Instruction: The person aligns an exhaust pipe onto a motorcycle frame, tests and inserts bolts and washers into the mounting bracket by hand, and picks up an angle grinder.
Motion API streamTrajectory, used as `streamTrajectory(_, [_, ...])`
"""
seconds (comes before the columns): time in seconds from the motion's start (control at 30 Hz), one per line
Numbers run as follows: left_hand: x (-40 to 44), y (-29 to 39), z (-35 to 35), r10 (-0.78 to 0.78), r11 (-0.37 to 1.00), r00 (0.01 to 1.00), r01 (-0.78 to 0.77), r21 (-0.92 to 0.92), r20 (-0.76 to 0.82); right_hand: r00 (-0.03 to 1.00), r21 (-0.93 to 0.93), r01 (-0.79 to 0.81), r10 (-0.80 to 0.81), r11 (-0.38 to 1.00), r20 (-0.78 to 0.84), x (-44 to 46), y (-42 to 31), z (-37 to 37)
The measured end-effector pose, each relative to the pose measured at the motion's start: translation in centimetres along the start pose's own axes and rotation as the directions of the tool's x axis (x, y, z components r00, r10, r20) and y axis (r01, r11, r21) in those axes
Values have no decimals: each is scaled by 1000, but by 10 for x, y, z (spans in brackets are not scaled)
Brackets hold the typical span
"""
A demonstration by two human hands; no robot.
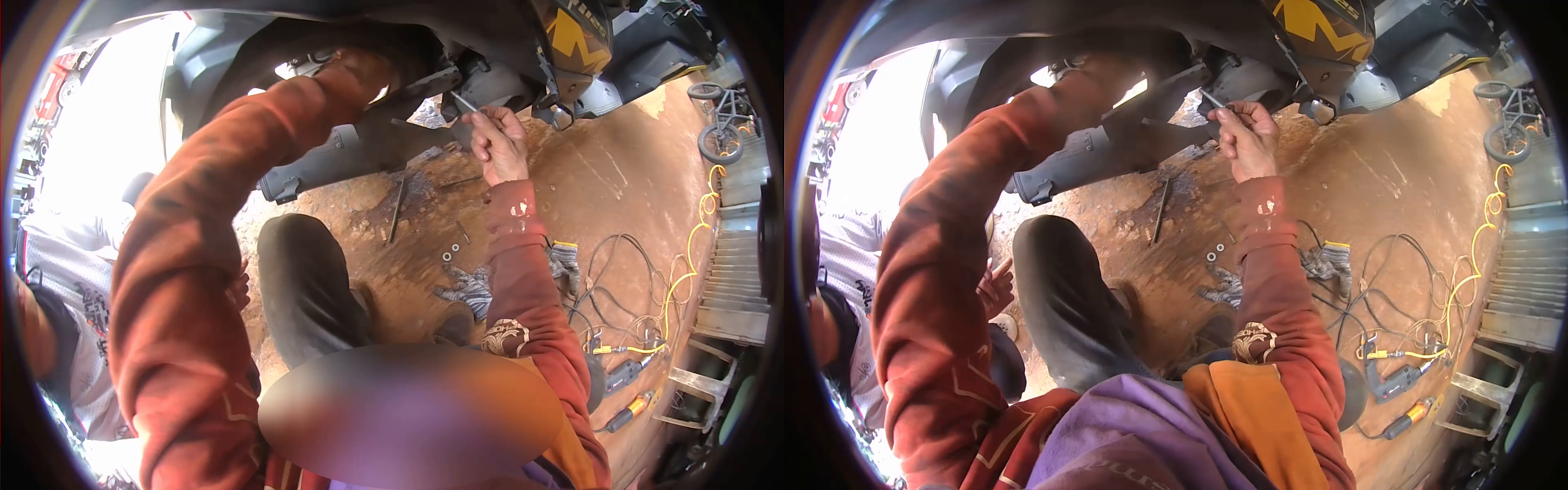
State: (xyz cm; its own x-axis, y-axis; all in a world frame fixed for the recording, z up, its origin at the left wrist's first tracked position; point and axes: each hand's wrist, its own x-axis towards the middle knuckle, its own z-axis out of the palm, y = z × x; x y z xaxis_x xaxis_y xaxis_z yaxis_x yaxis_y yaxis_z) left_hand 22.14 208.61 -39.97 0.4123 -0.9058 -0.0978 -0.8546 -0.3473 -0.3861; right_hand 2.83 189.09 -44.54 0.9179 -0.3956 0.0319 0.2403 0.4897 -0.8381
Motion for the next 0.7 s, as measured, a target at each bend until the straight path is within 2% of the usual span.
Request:
streamTrajectory(0.03, [-4,-10,12,-91,996,995,91,2,43,1000,4,20,-20,1000,-3,1,1,-1])
streamTrajectory(0.13, [-23,-6,10,-55,944,992,15,330,112,1000,27,18,-18,999,7,2,-1,-1])
streamTrajectory(0.2, [-25,9,-10,-88,897,969,-23,441,230,1000,36,11,-11,999,5,1,1,5])
streamTrajectory(0.27, [-30,13,-13,-117,911,979,39,409,167,1000,24,2,-2,1000,-1,4,-1,4])
streamTrajectory(0.33, [-36,15,-29,-196,932,957,114,345,213,1000,26,20,-20,999,-2,0,-1,5])
streamTrajectory(0.37, [-36,17,-51,-154,977,926,91,193,345,1000,-13,10,-10,1000,-9,-2,-3,4])
streamTrajectory(0.4, [-37,27,-55,-145,977,928,78,200,344,1000,-5,17,-17,1000,-20,-2,-1,3])
streamTrajectory(0.43, [-35,34,-58,-253,947,951,280,-154,177,1000,-2,11,-11,1000,-22,-2,1,0])
streamTrajectory(0.47, [-30,39,-59,-405,770,913,370,-519,51,1000,-5,8,-8,1000,-22,0,2,-3])
streamTrajectory(0.5, [-14,41,-45,-413,722,911,334,-606,10,1000,-2,15,-15,1000,-21,1,3,-4])
streamTrajectory(0.53, [-8,49,-40,-408,719,913,323,-615,3,999,-15,20,-20,1000,-27,1,2,-3])
streamTrajectory(0.6, [0,63,-32,-529,607,837,257,-752,-142,1000,-8,17,-17,1000,-24,3,3,0])
streamTrajectory(0.63, [3,68,-35,-526,617,844,296,-730,-102,1000,-16,17,-18,1000,-25,5,4,0])
streamTrajectory(0.67, [14,73,-10,-561,607,796,211,-766,-226,999,-22,30,-30,999,-26,7,6,0])
streamTrajectory(0.7, [19,75,-2,-575,593,783,200,-780,-237,998,-32,28,-30,999,-51,10,8,0])
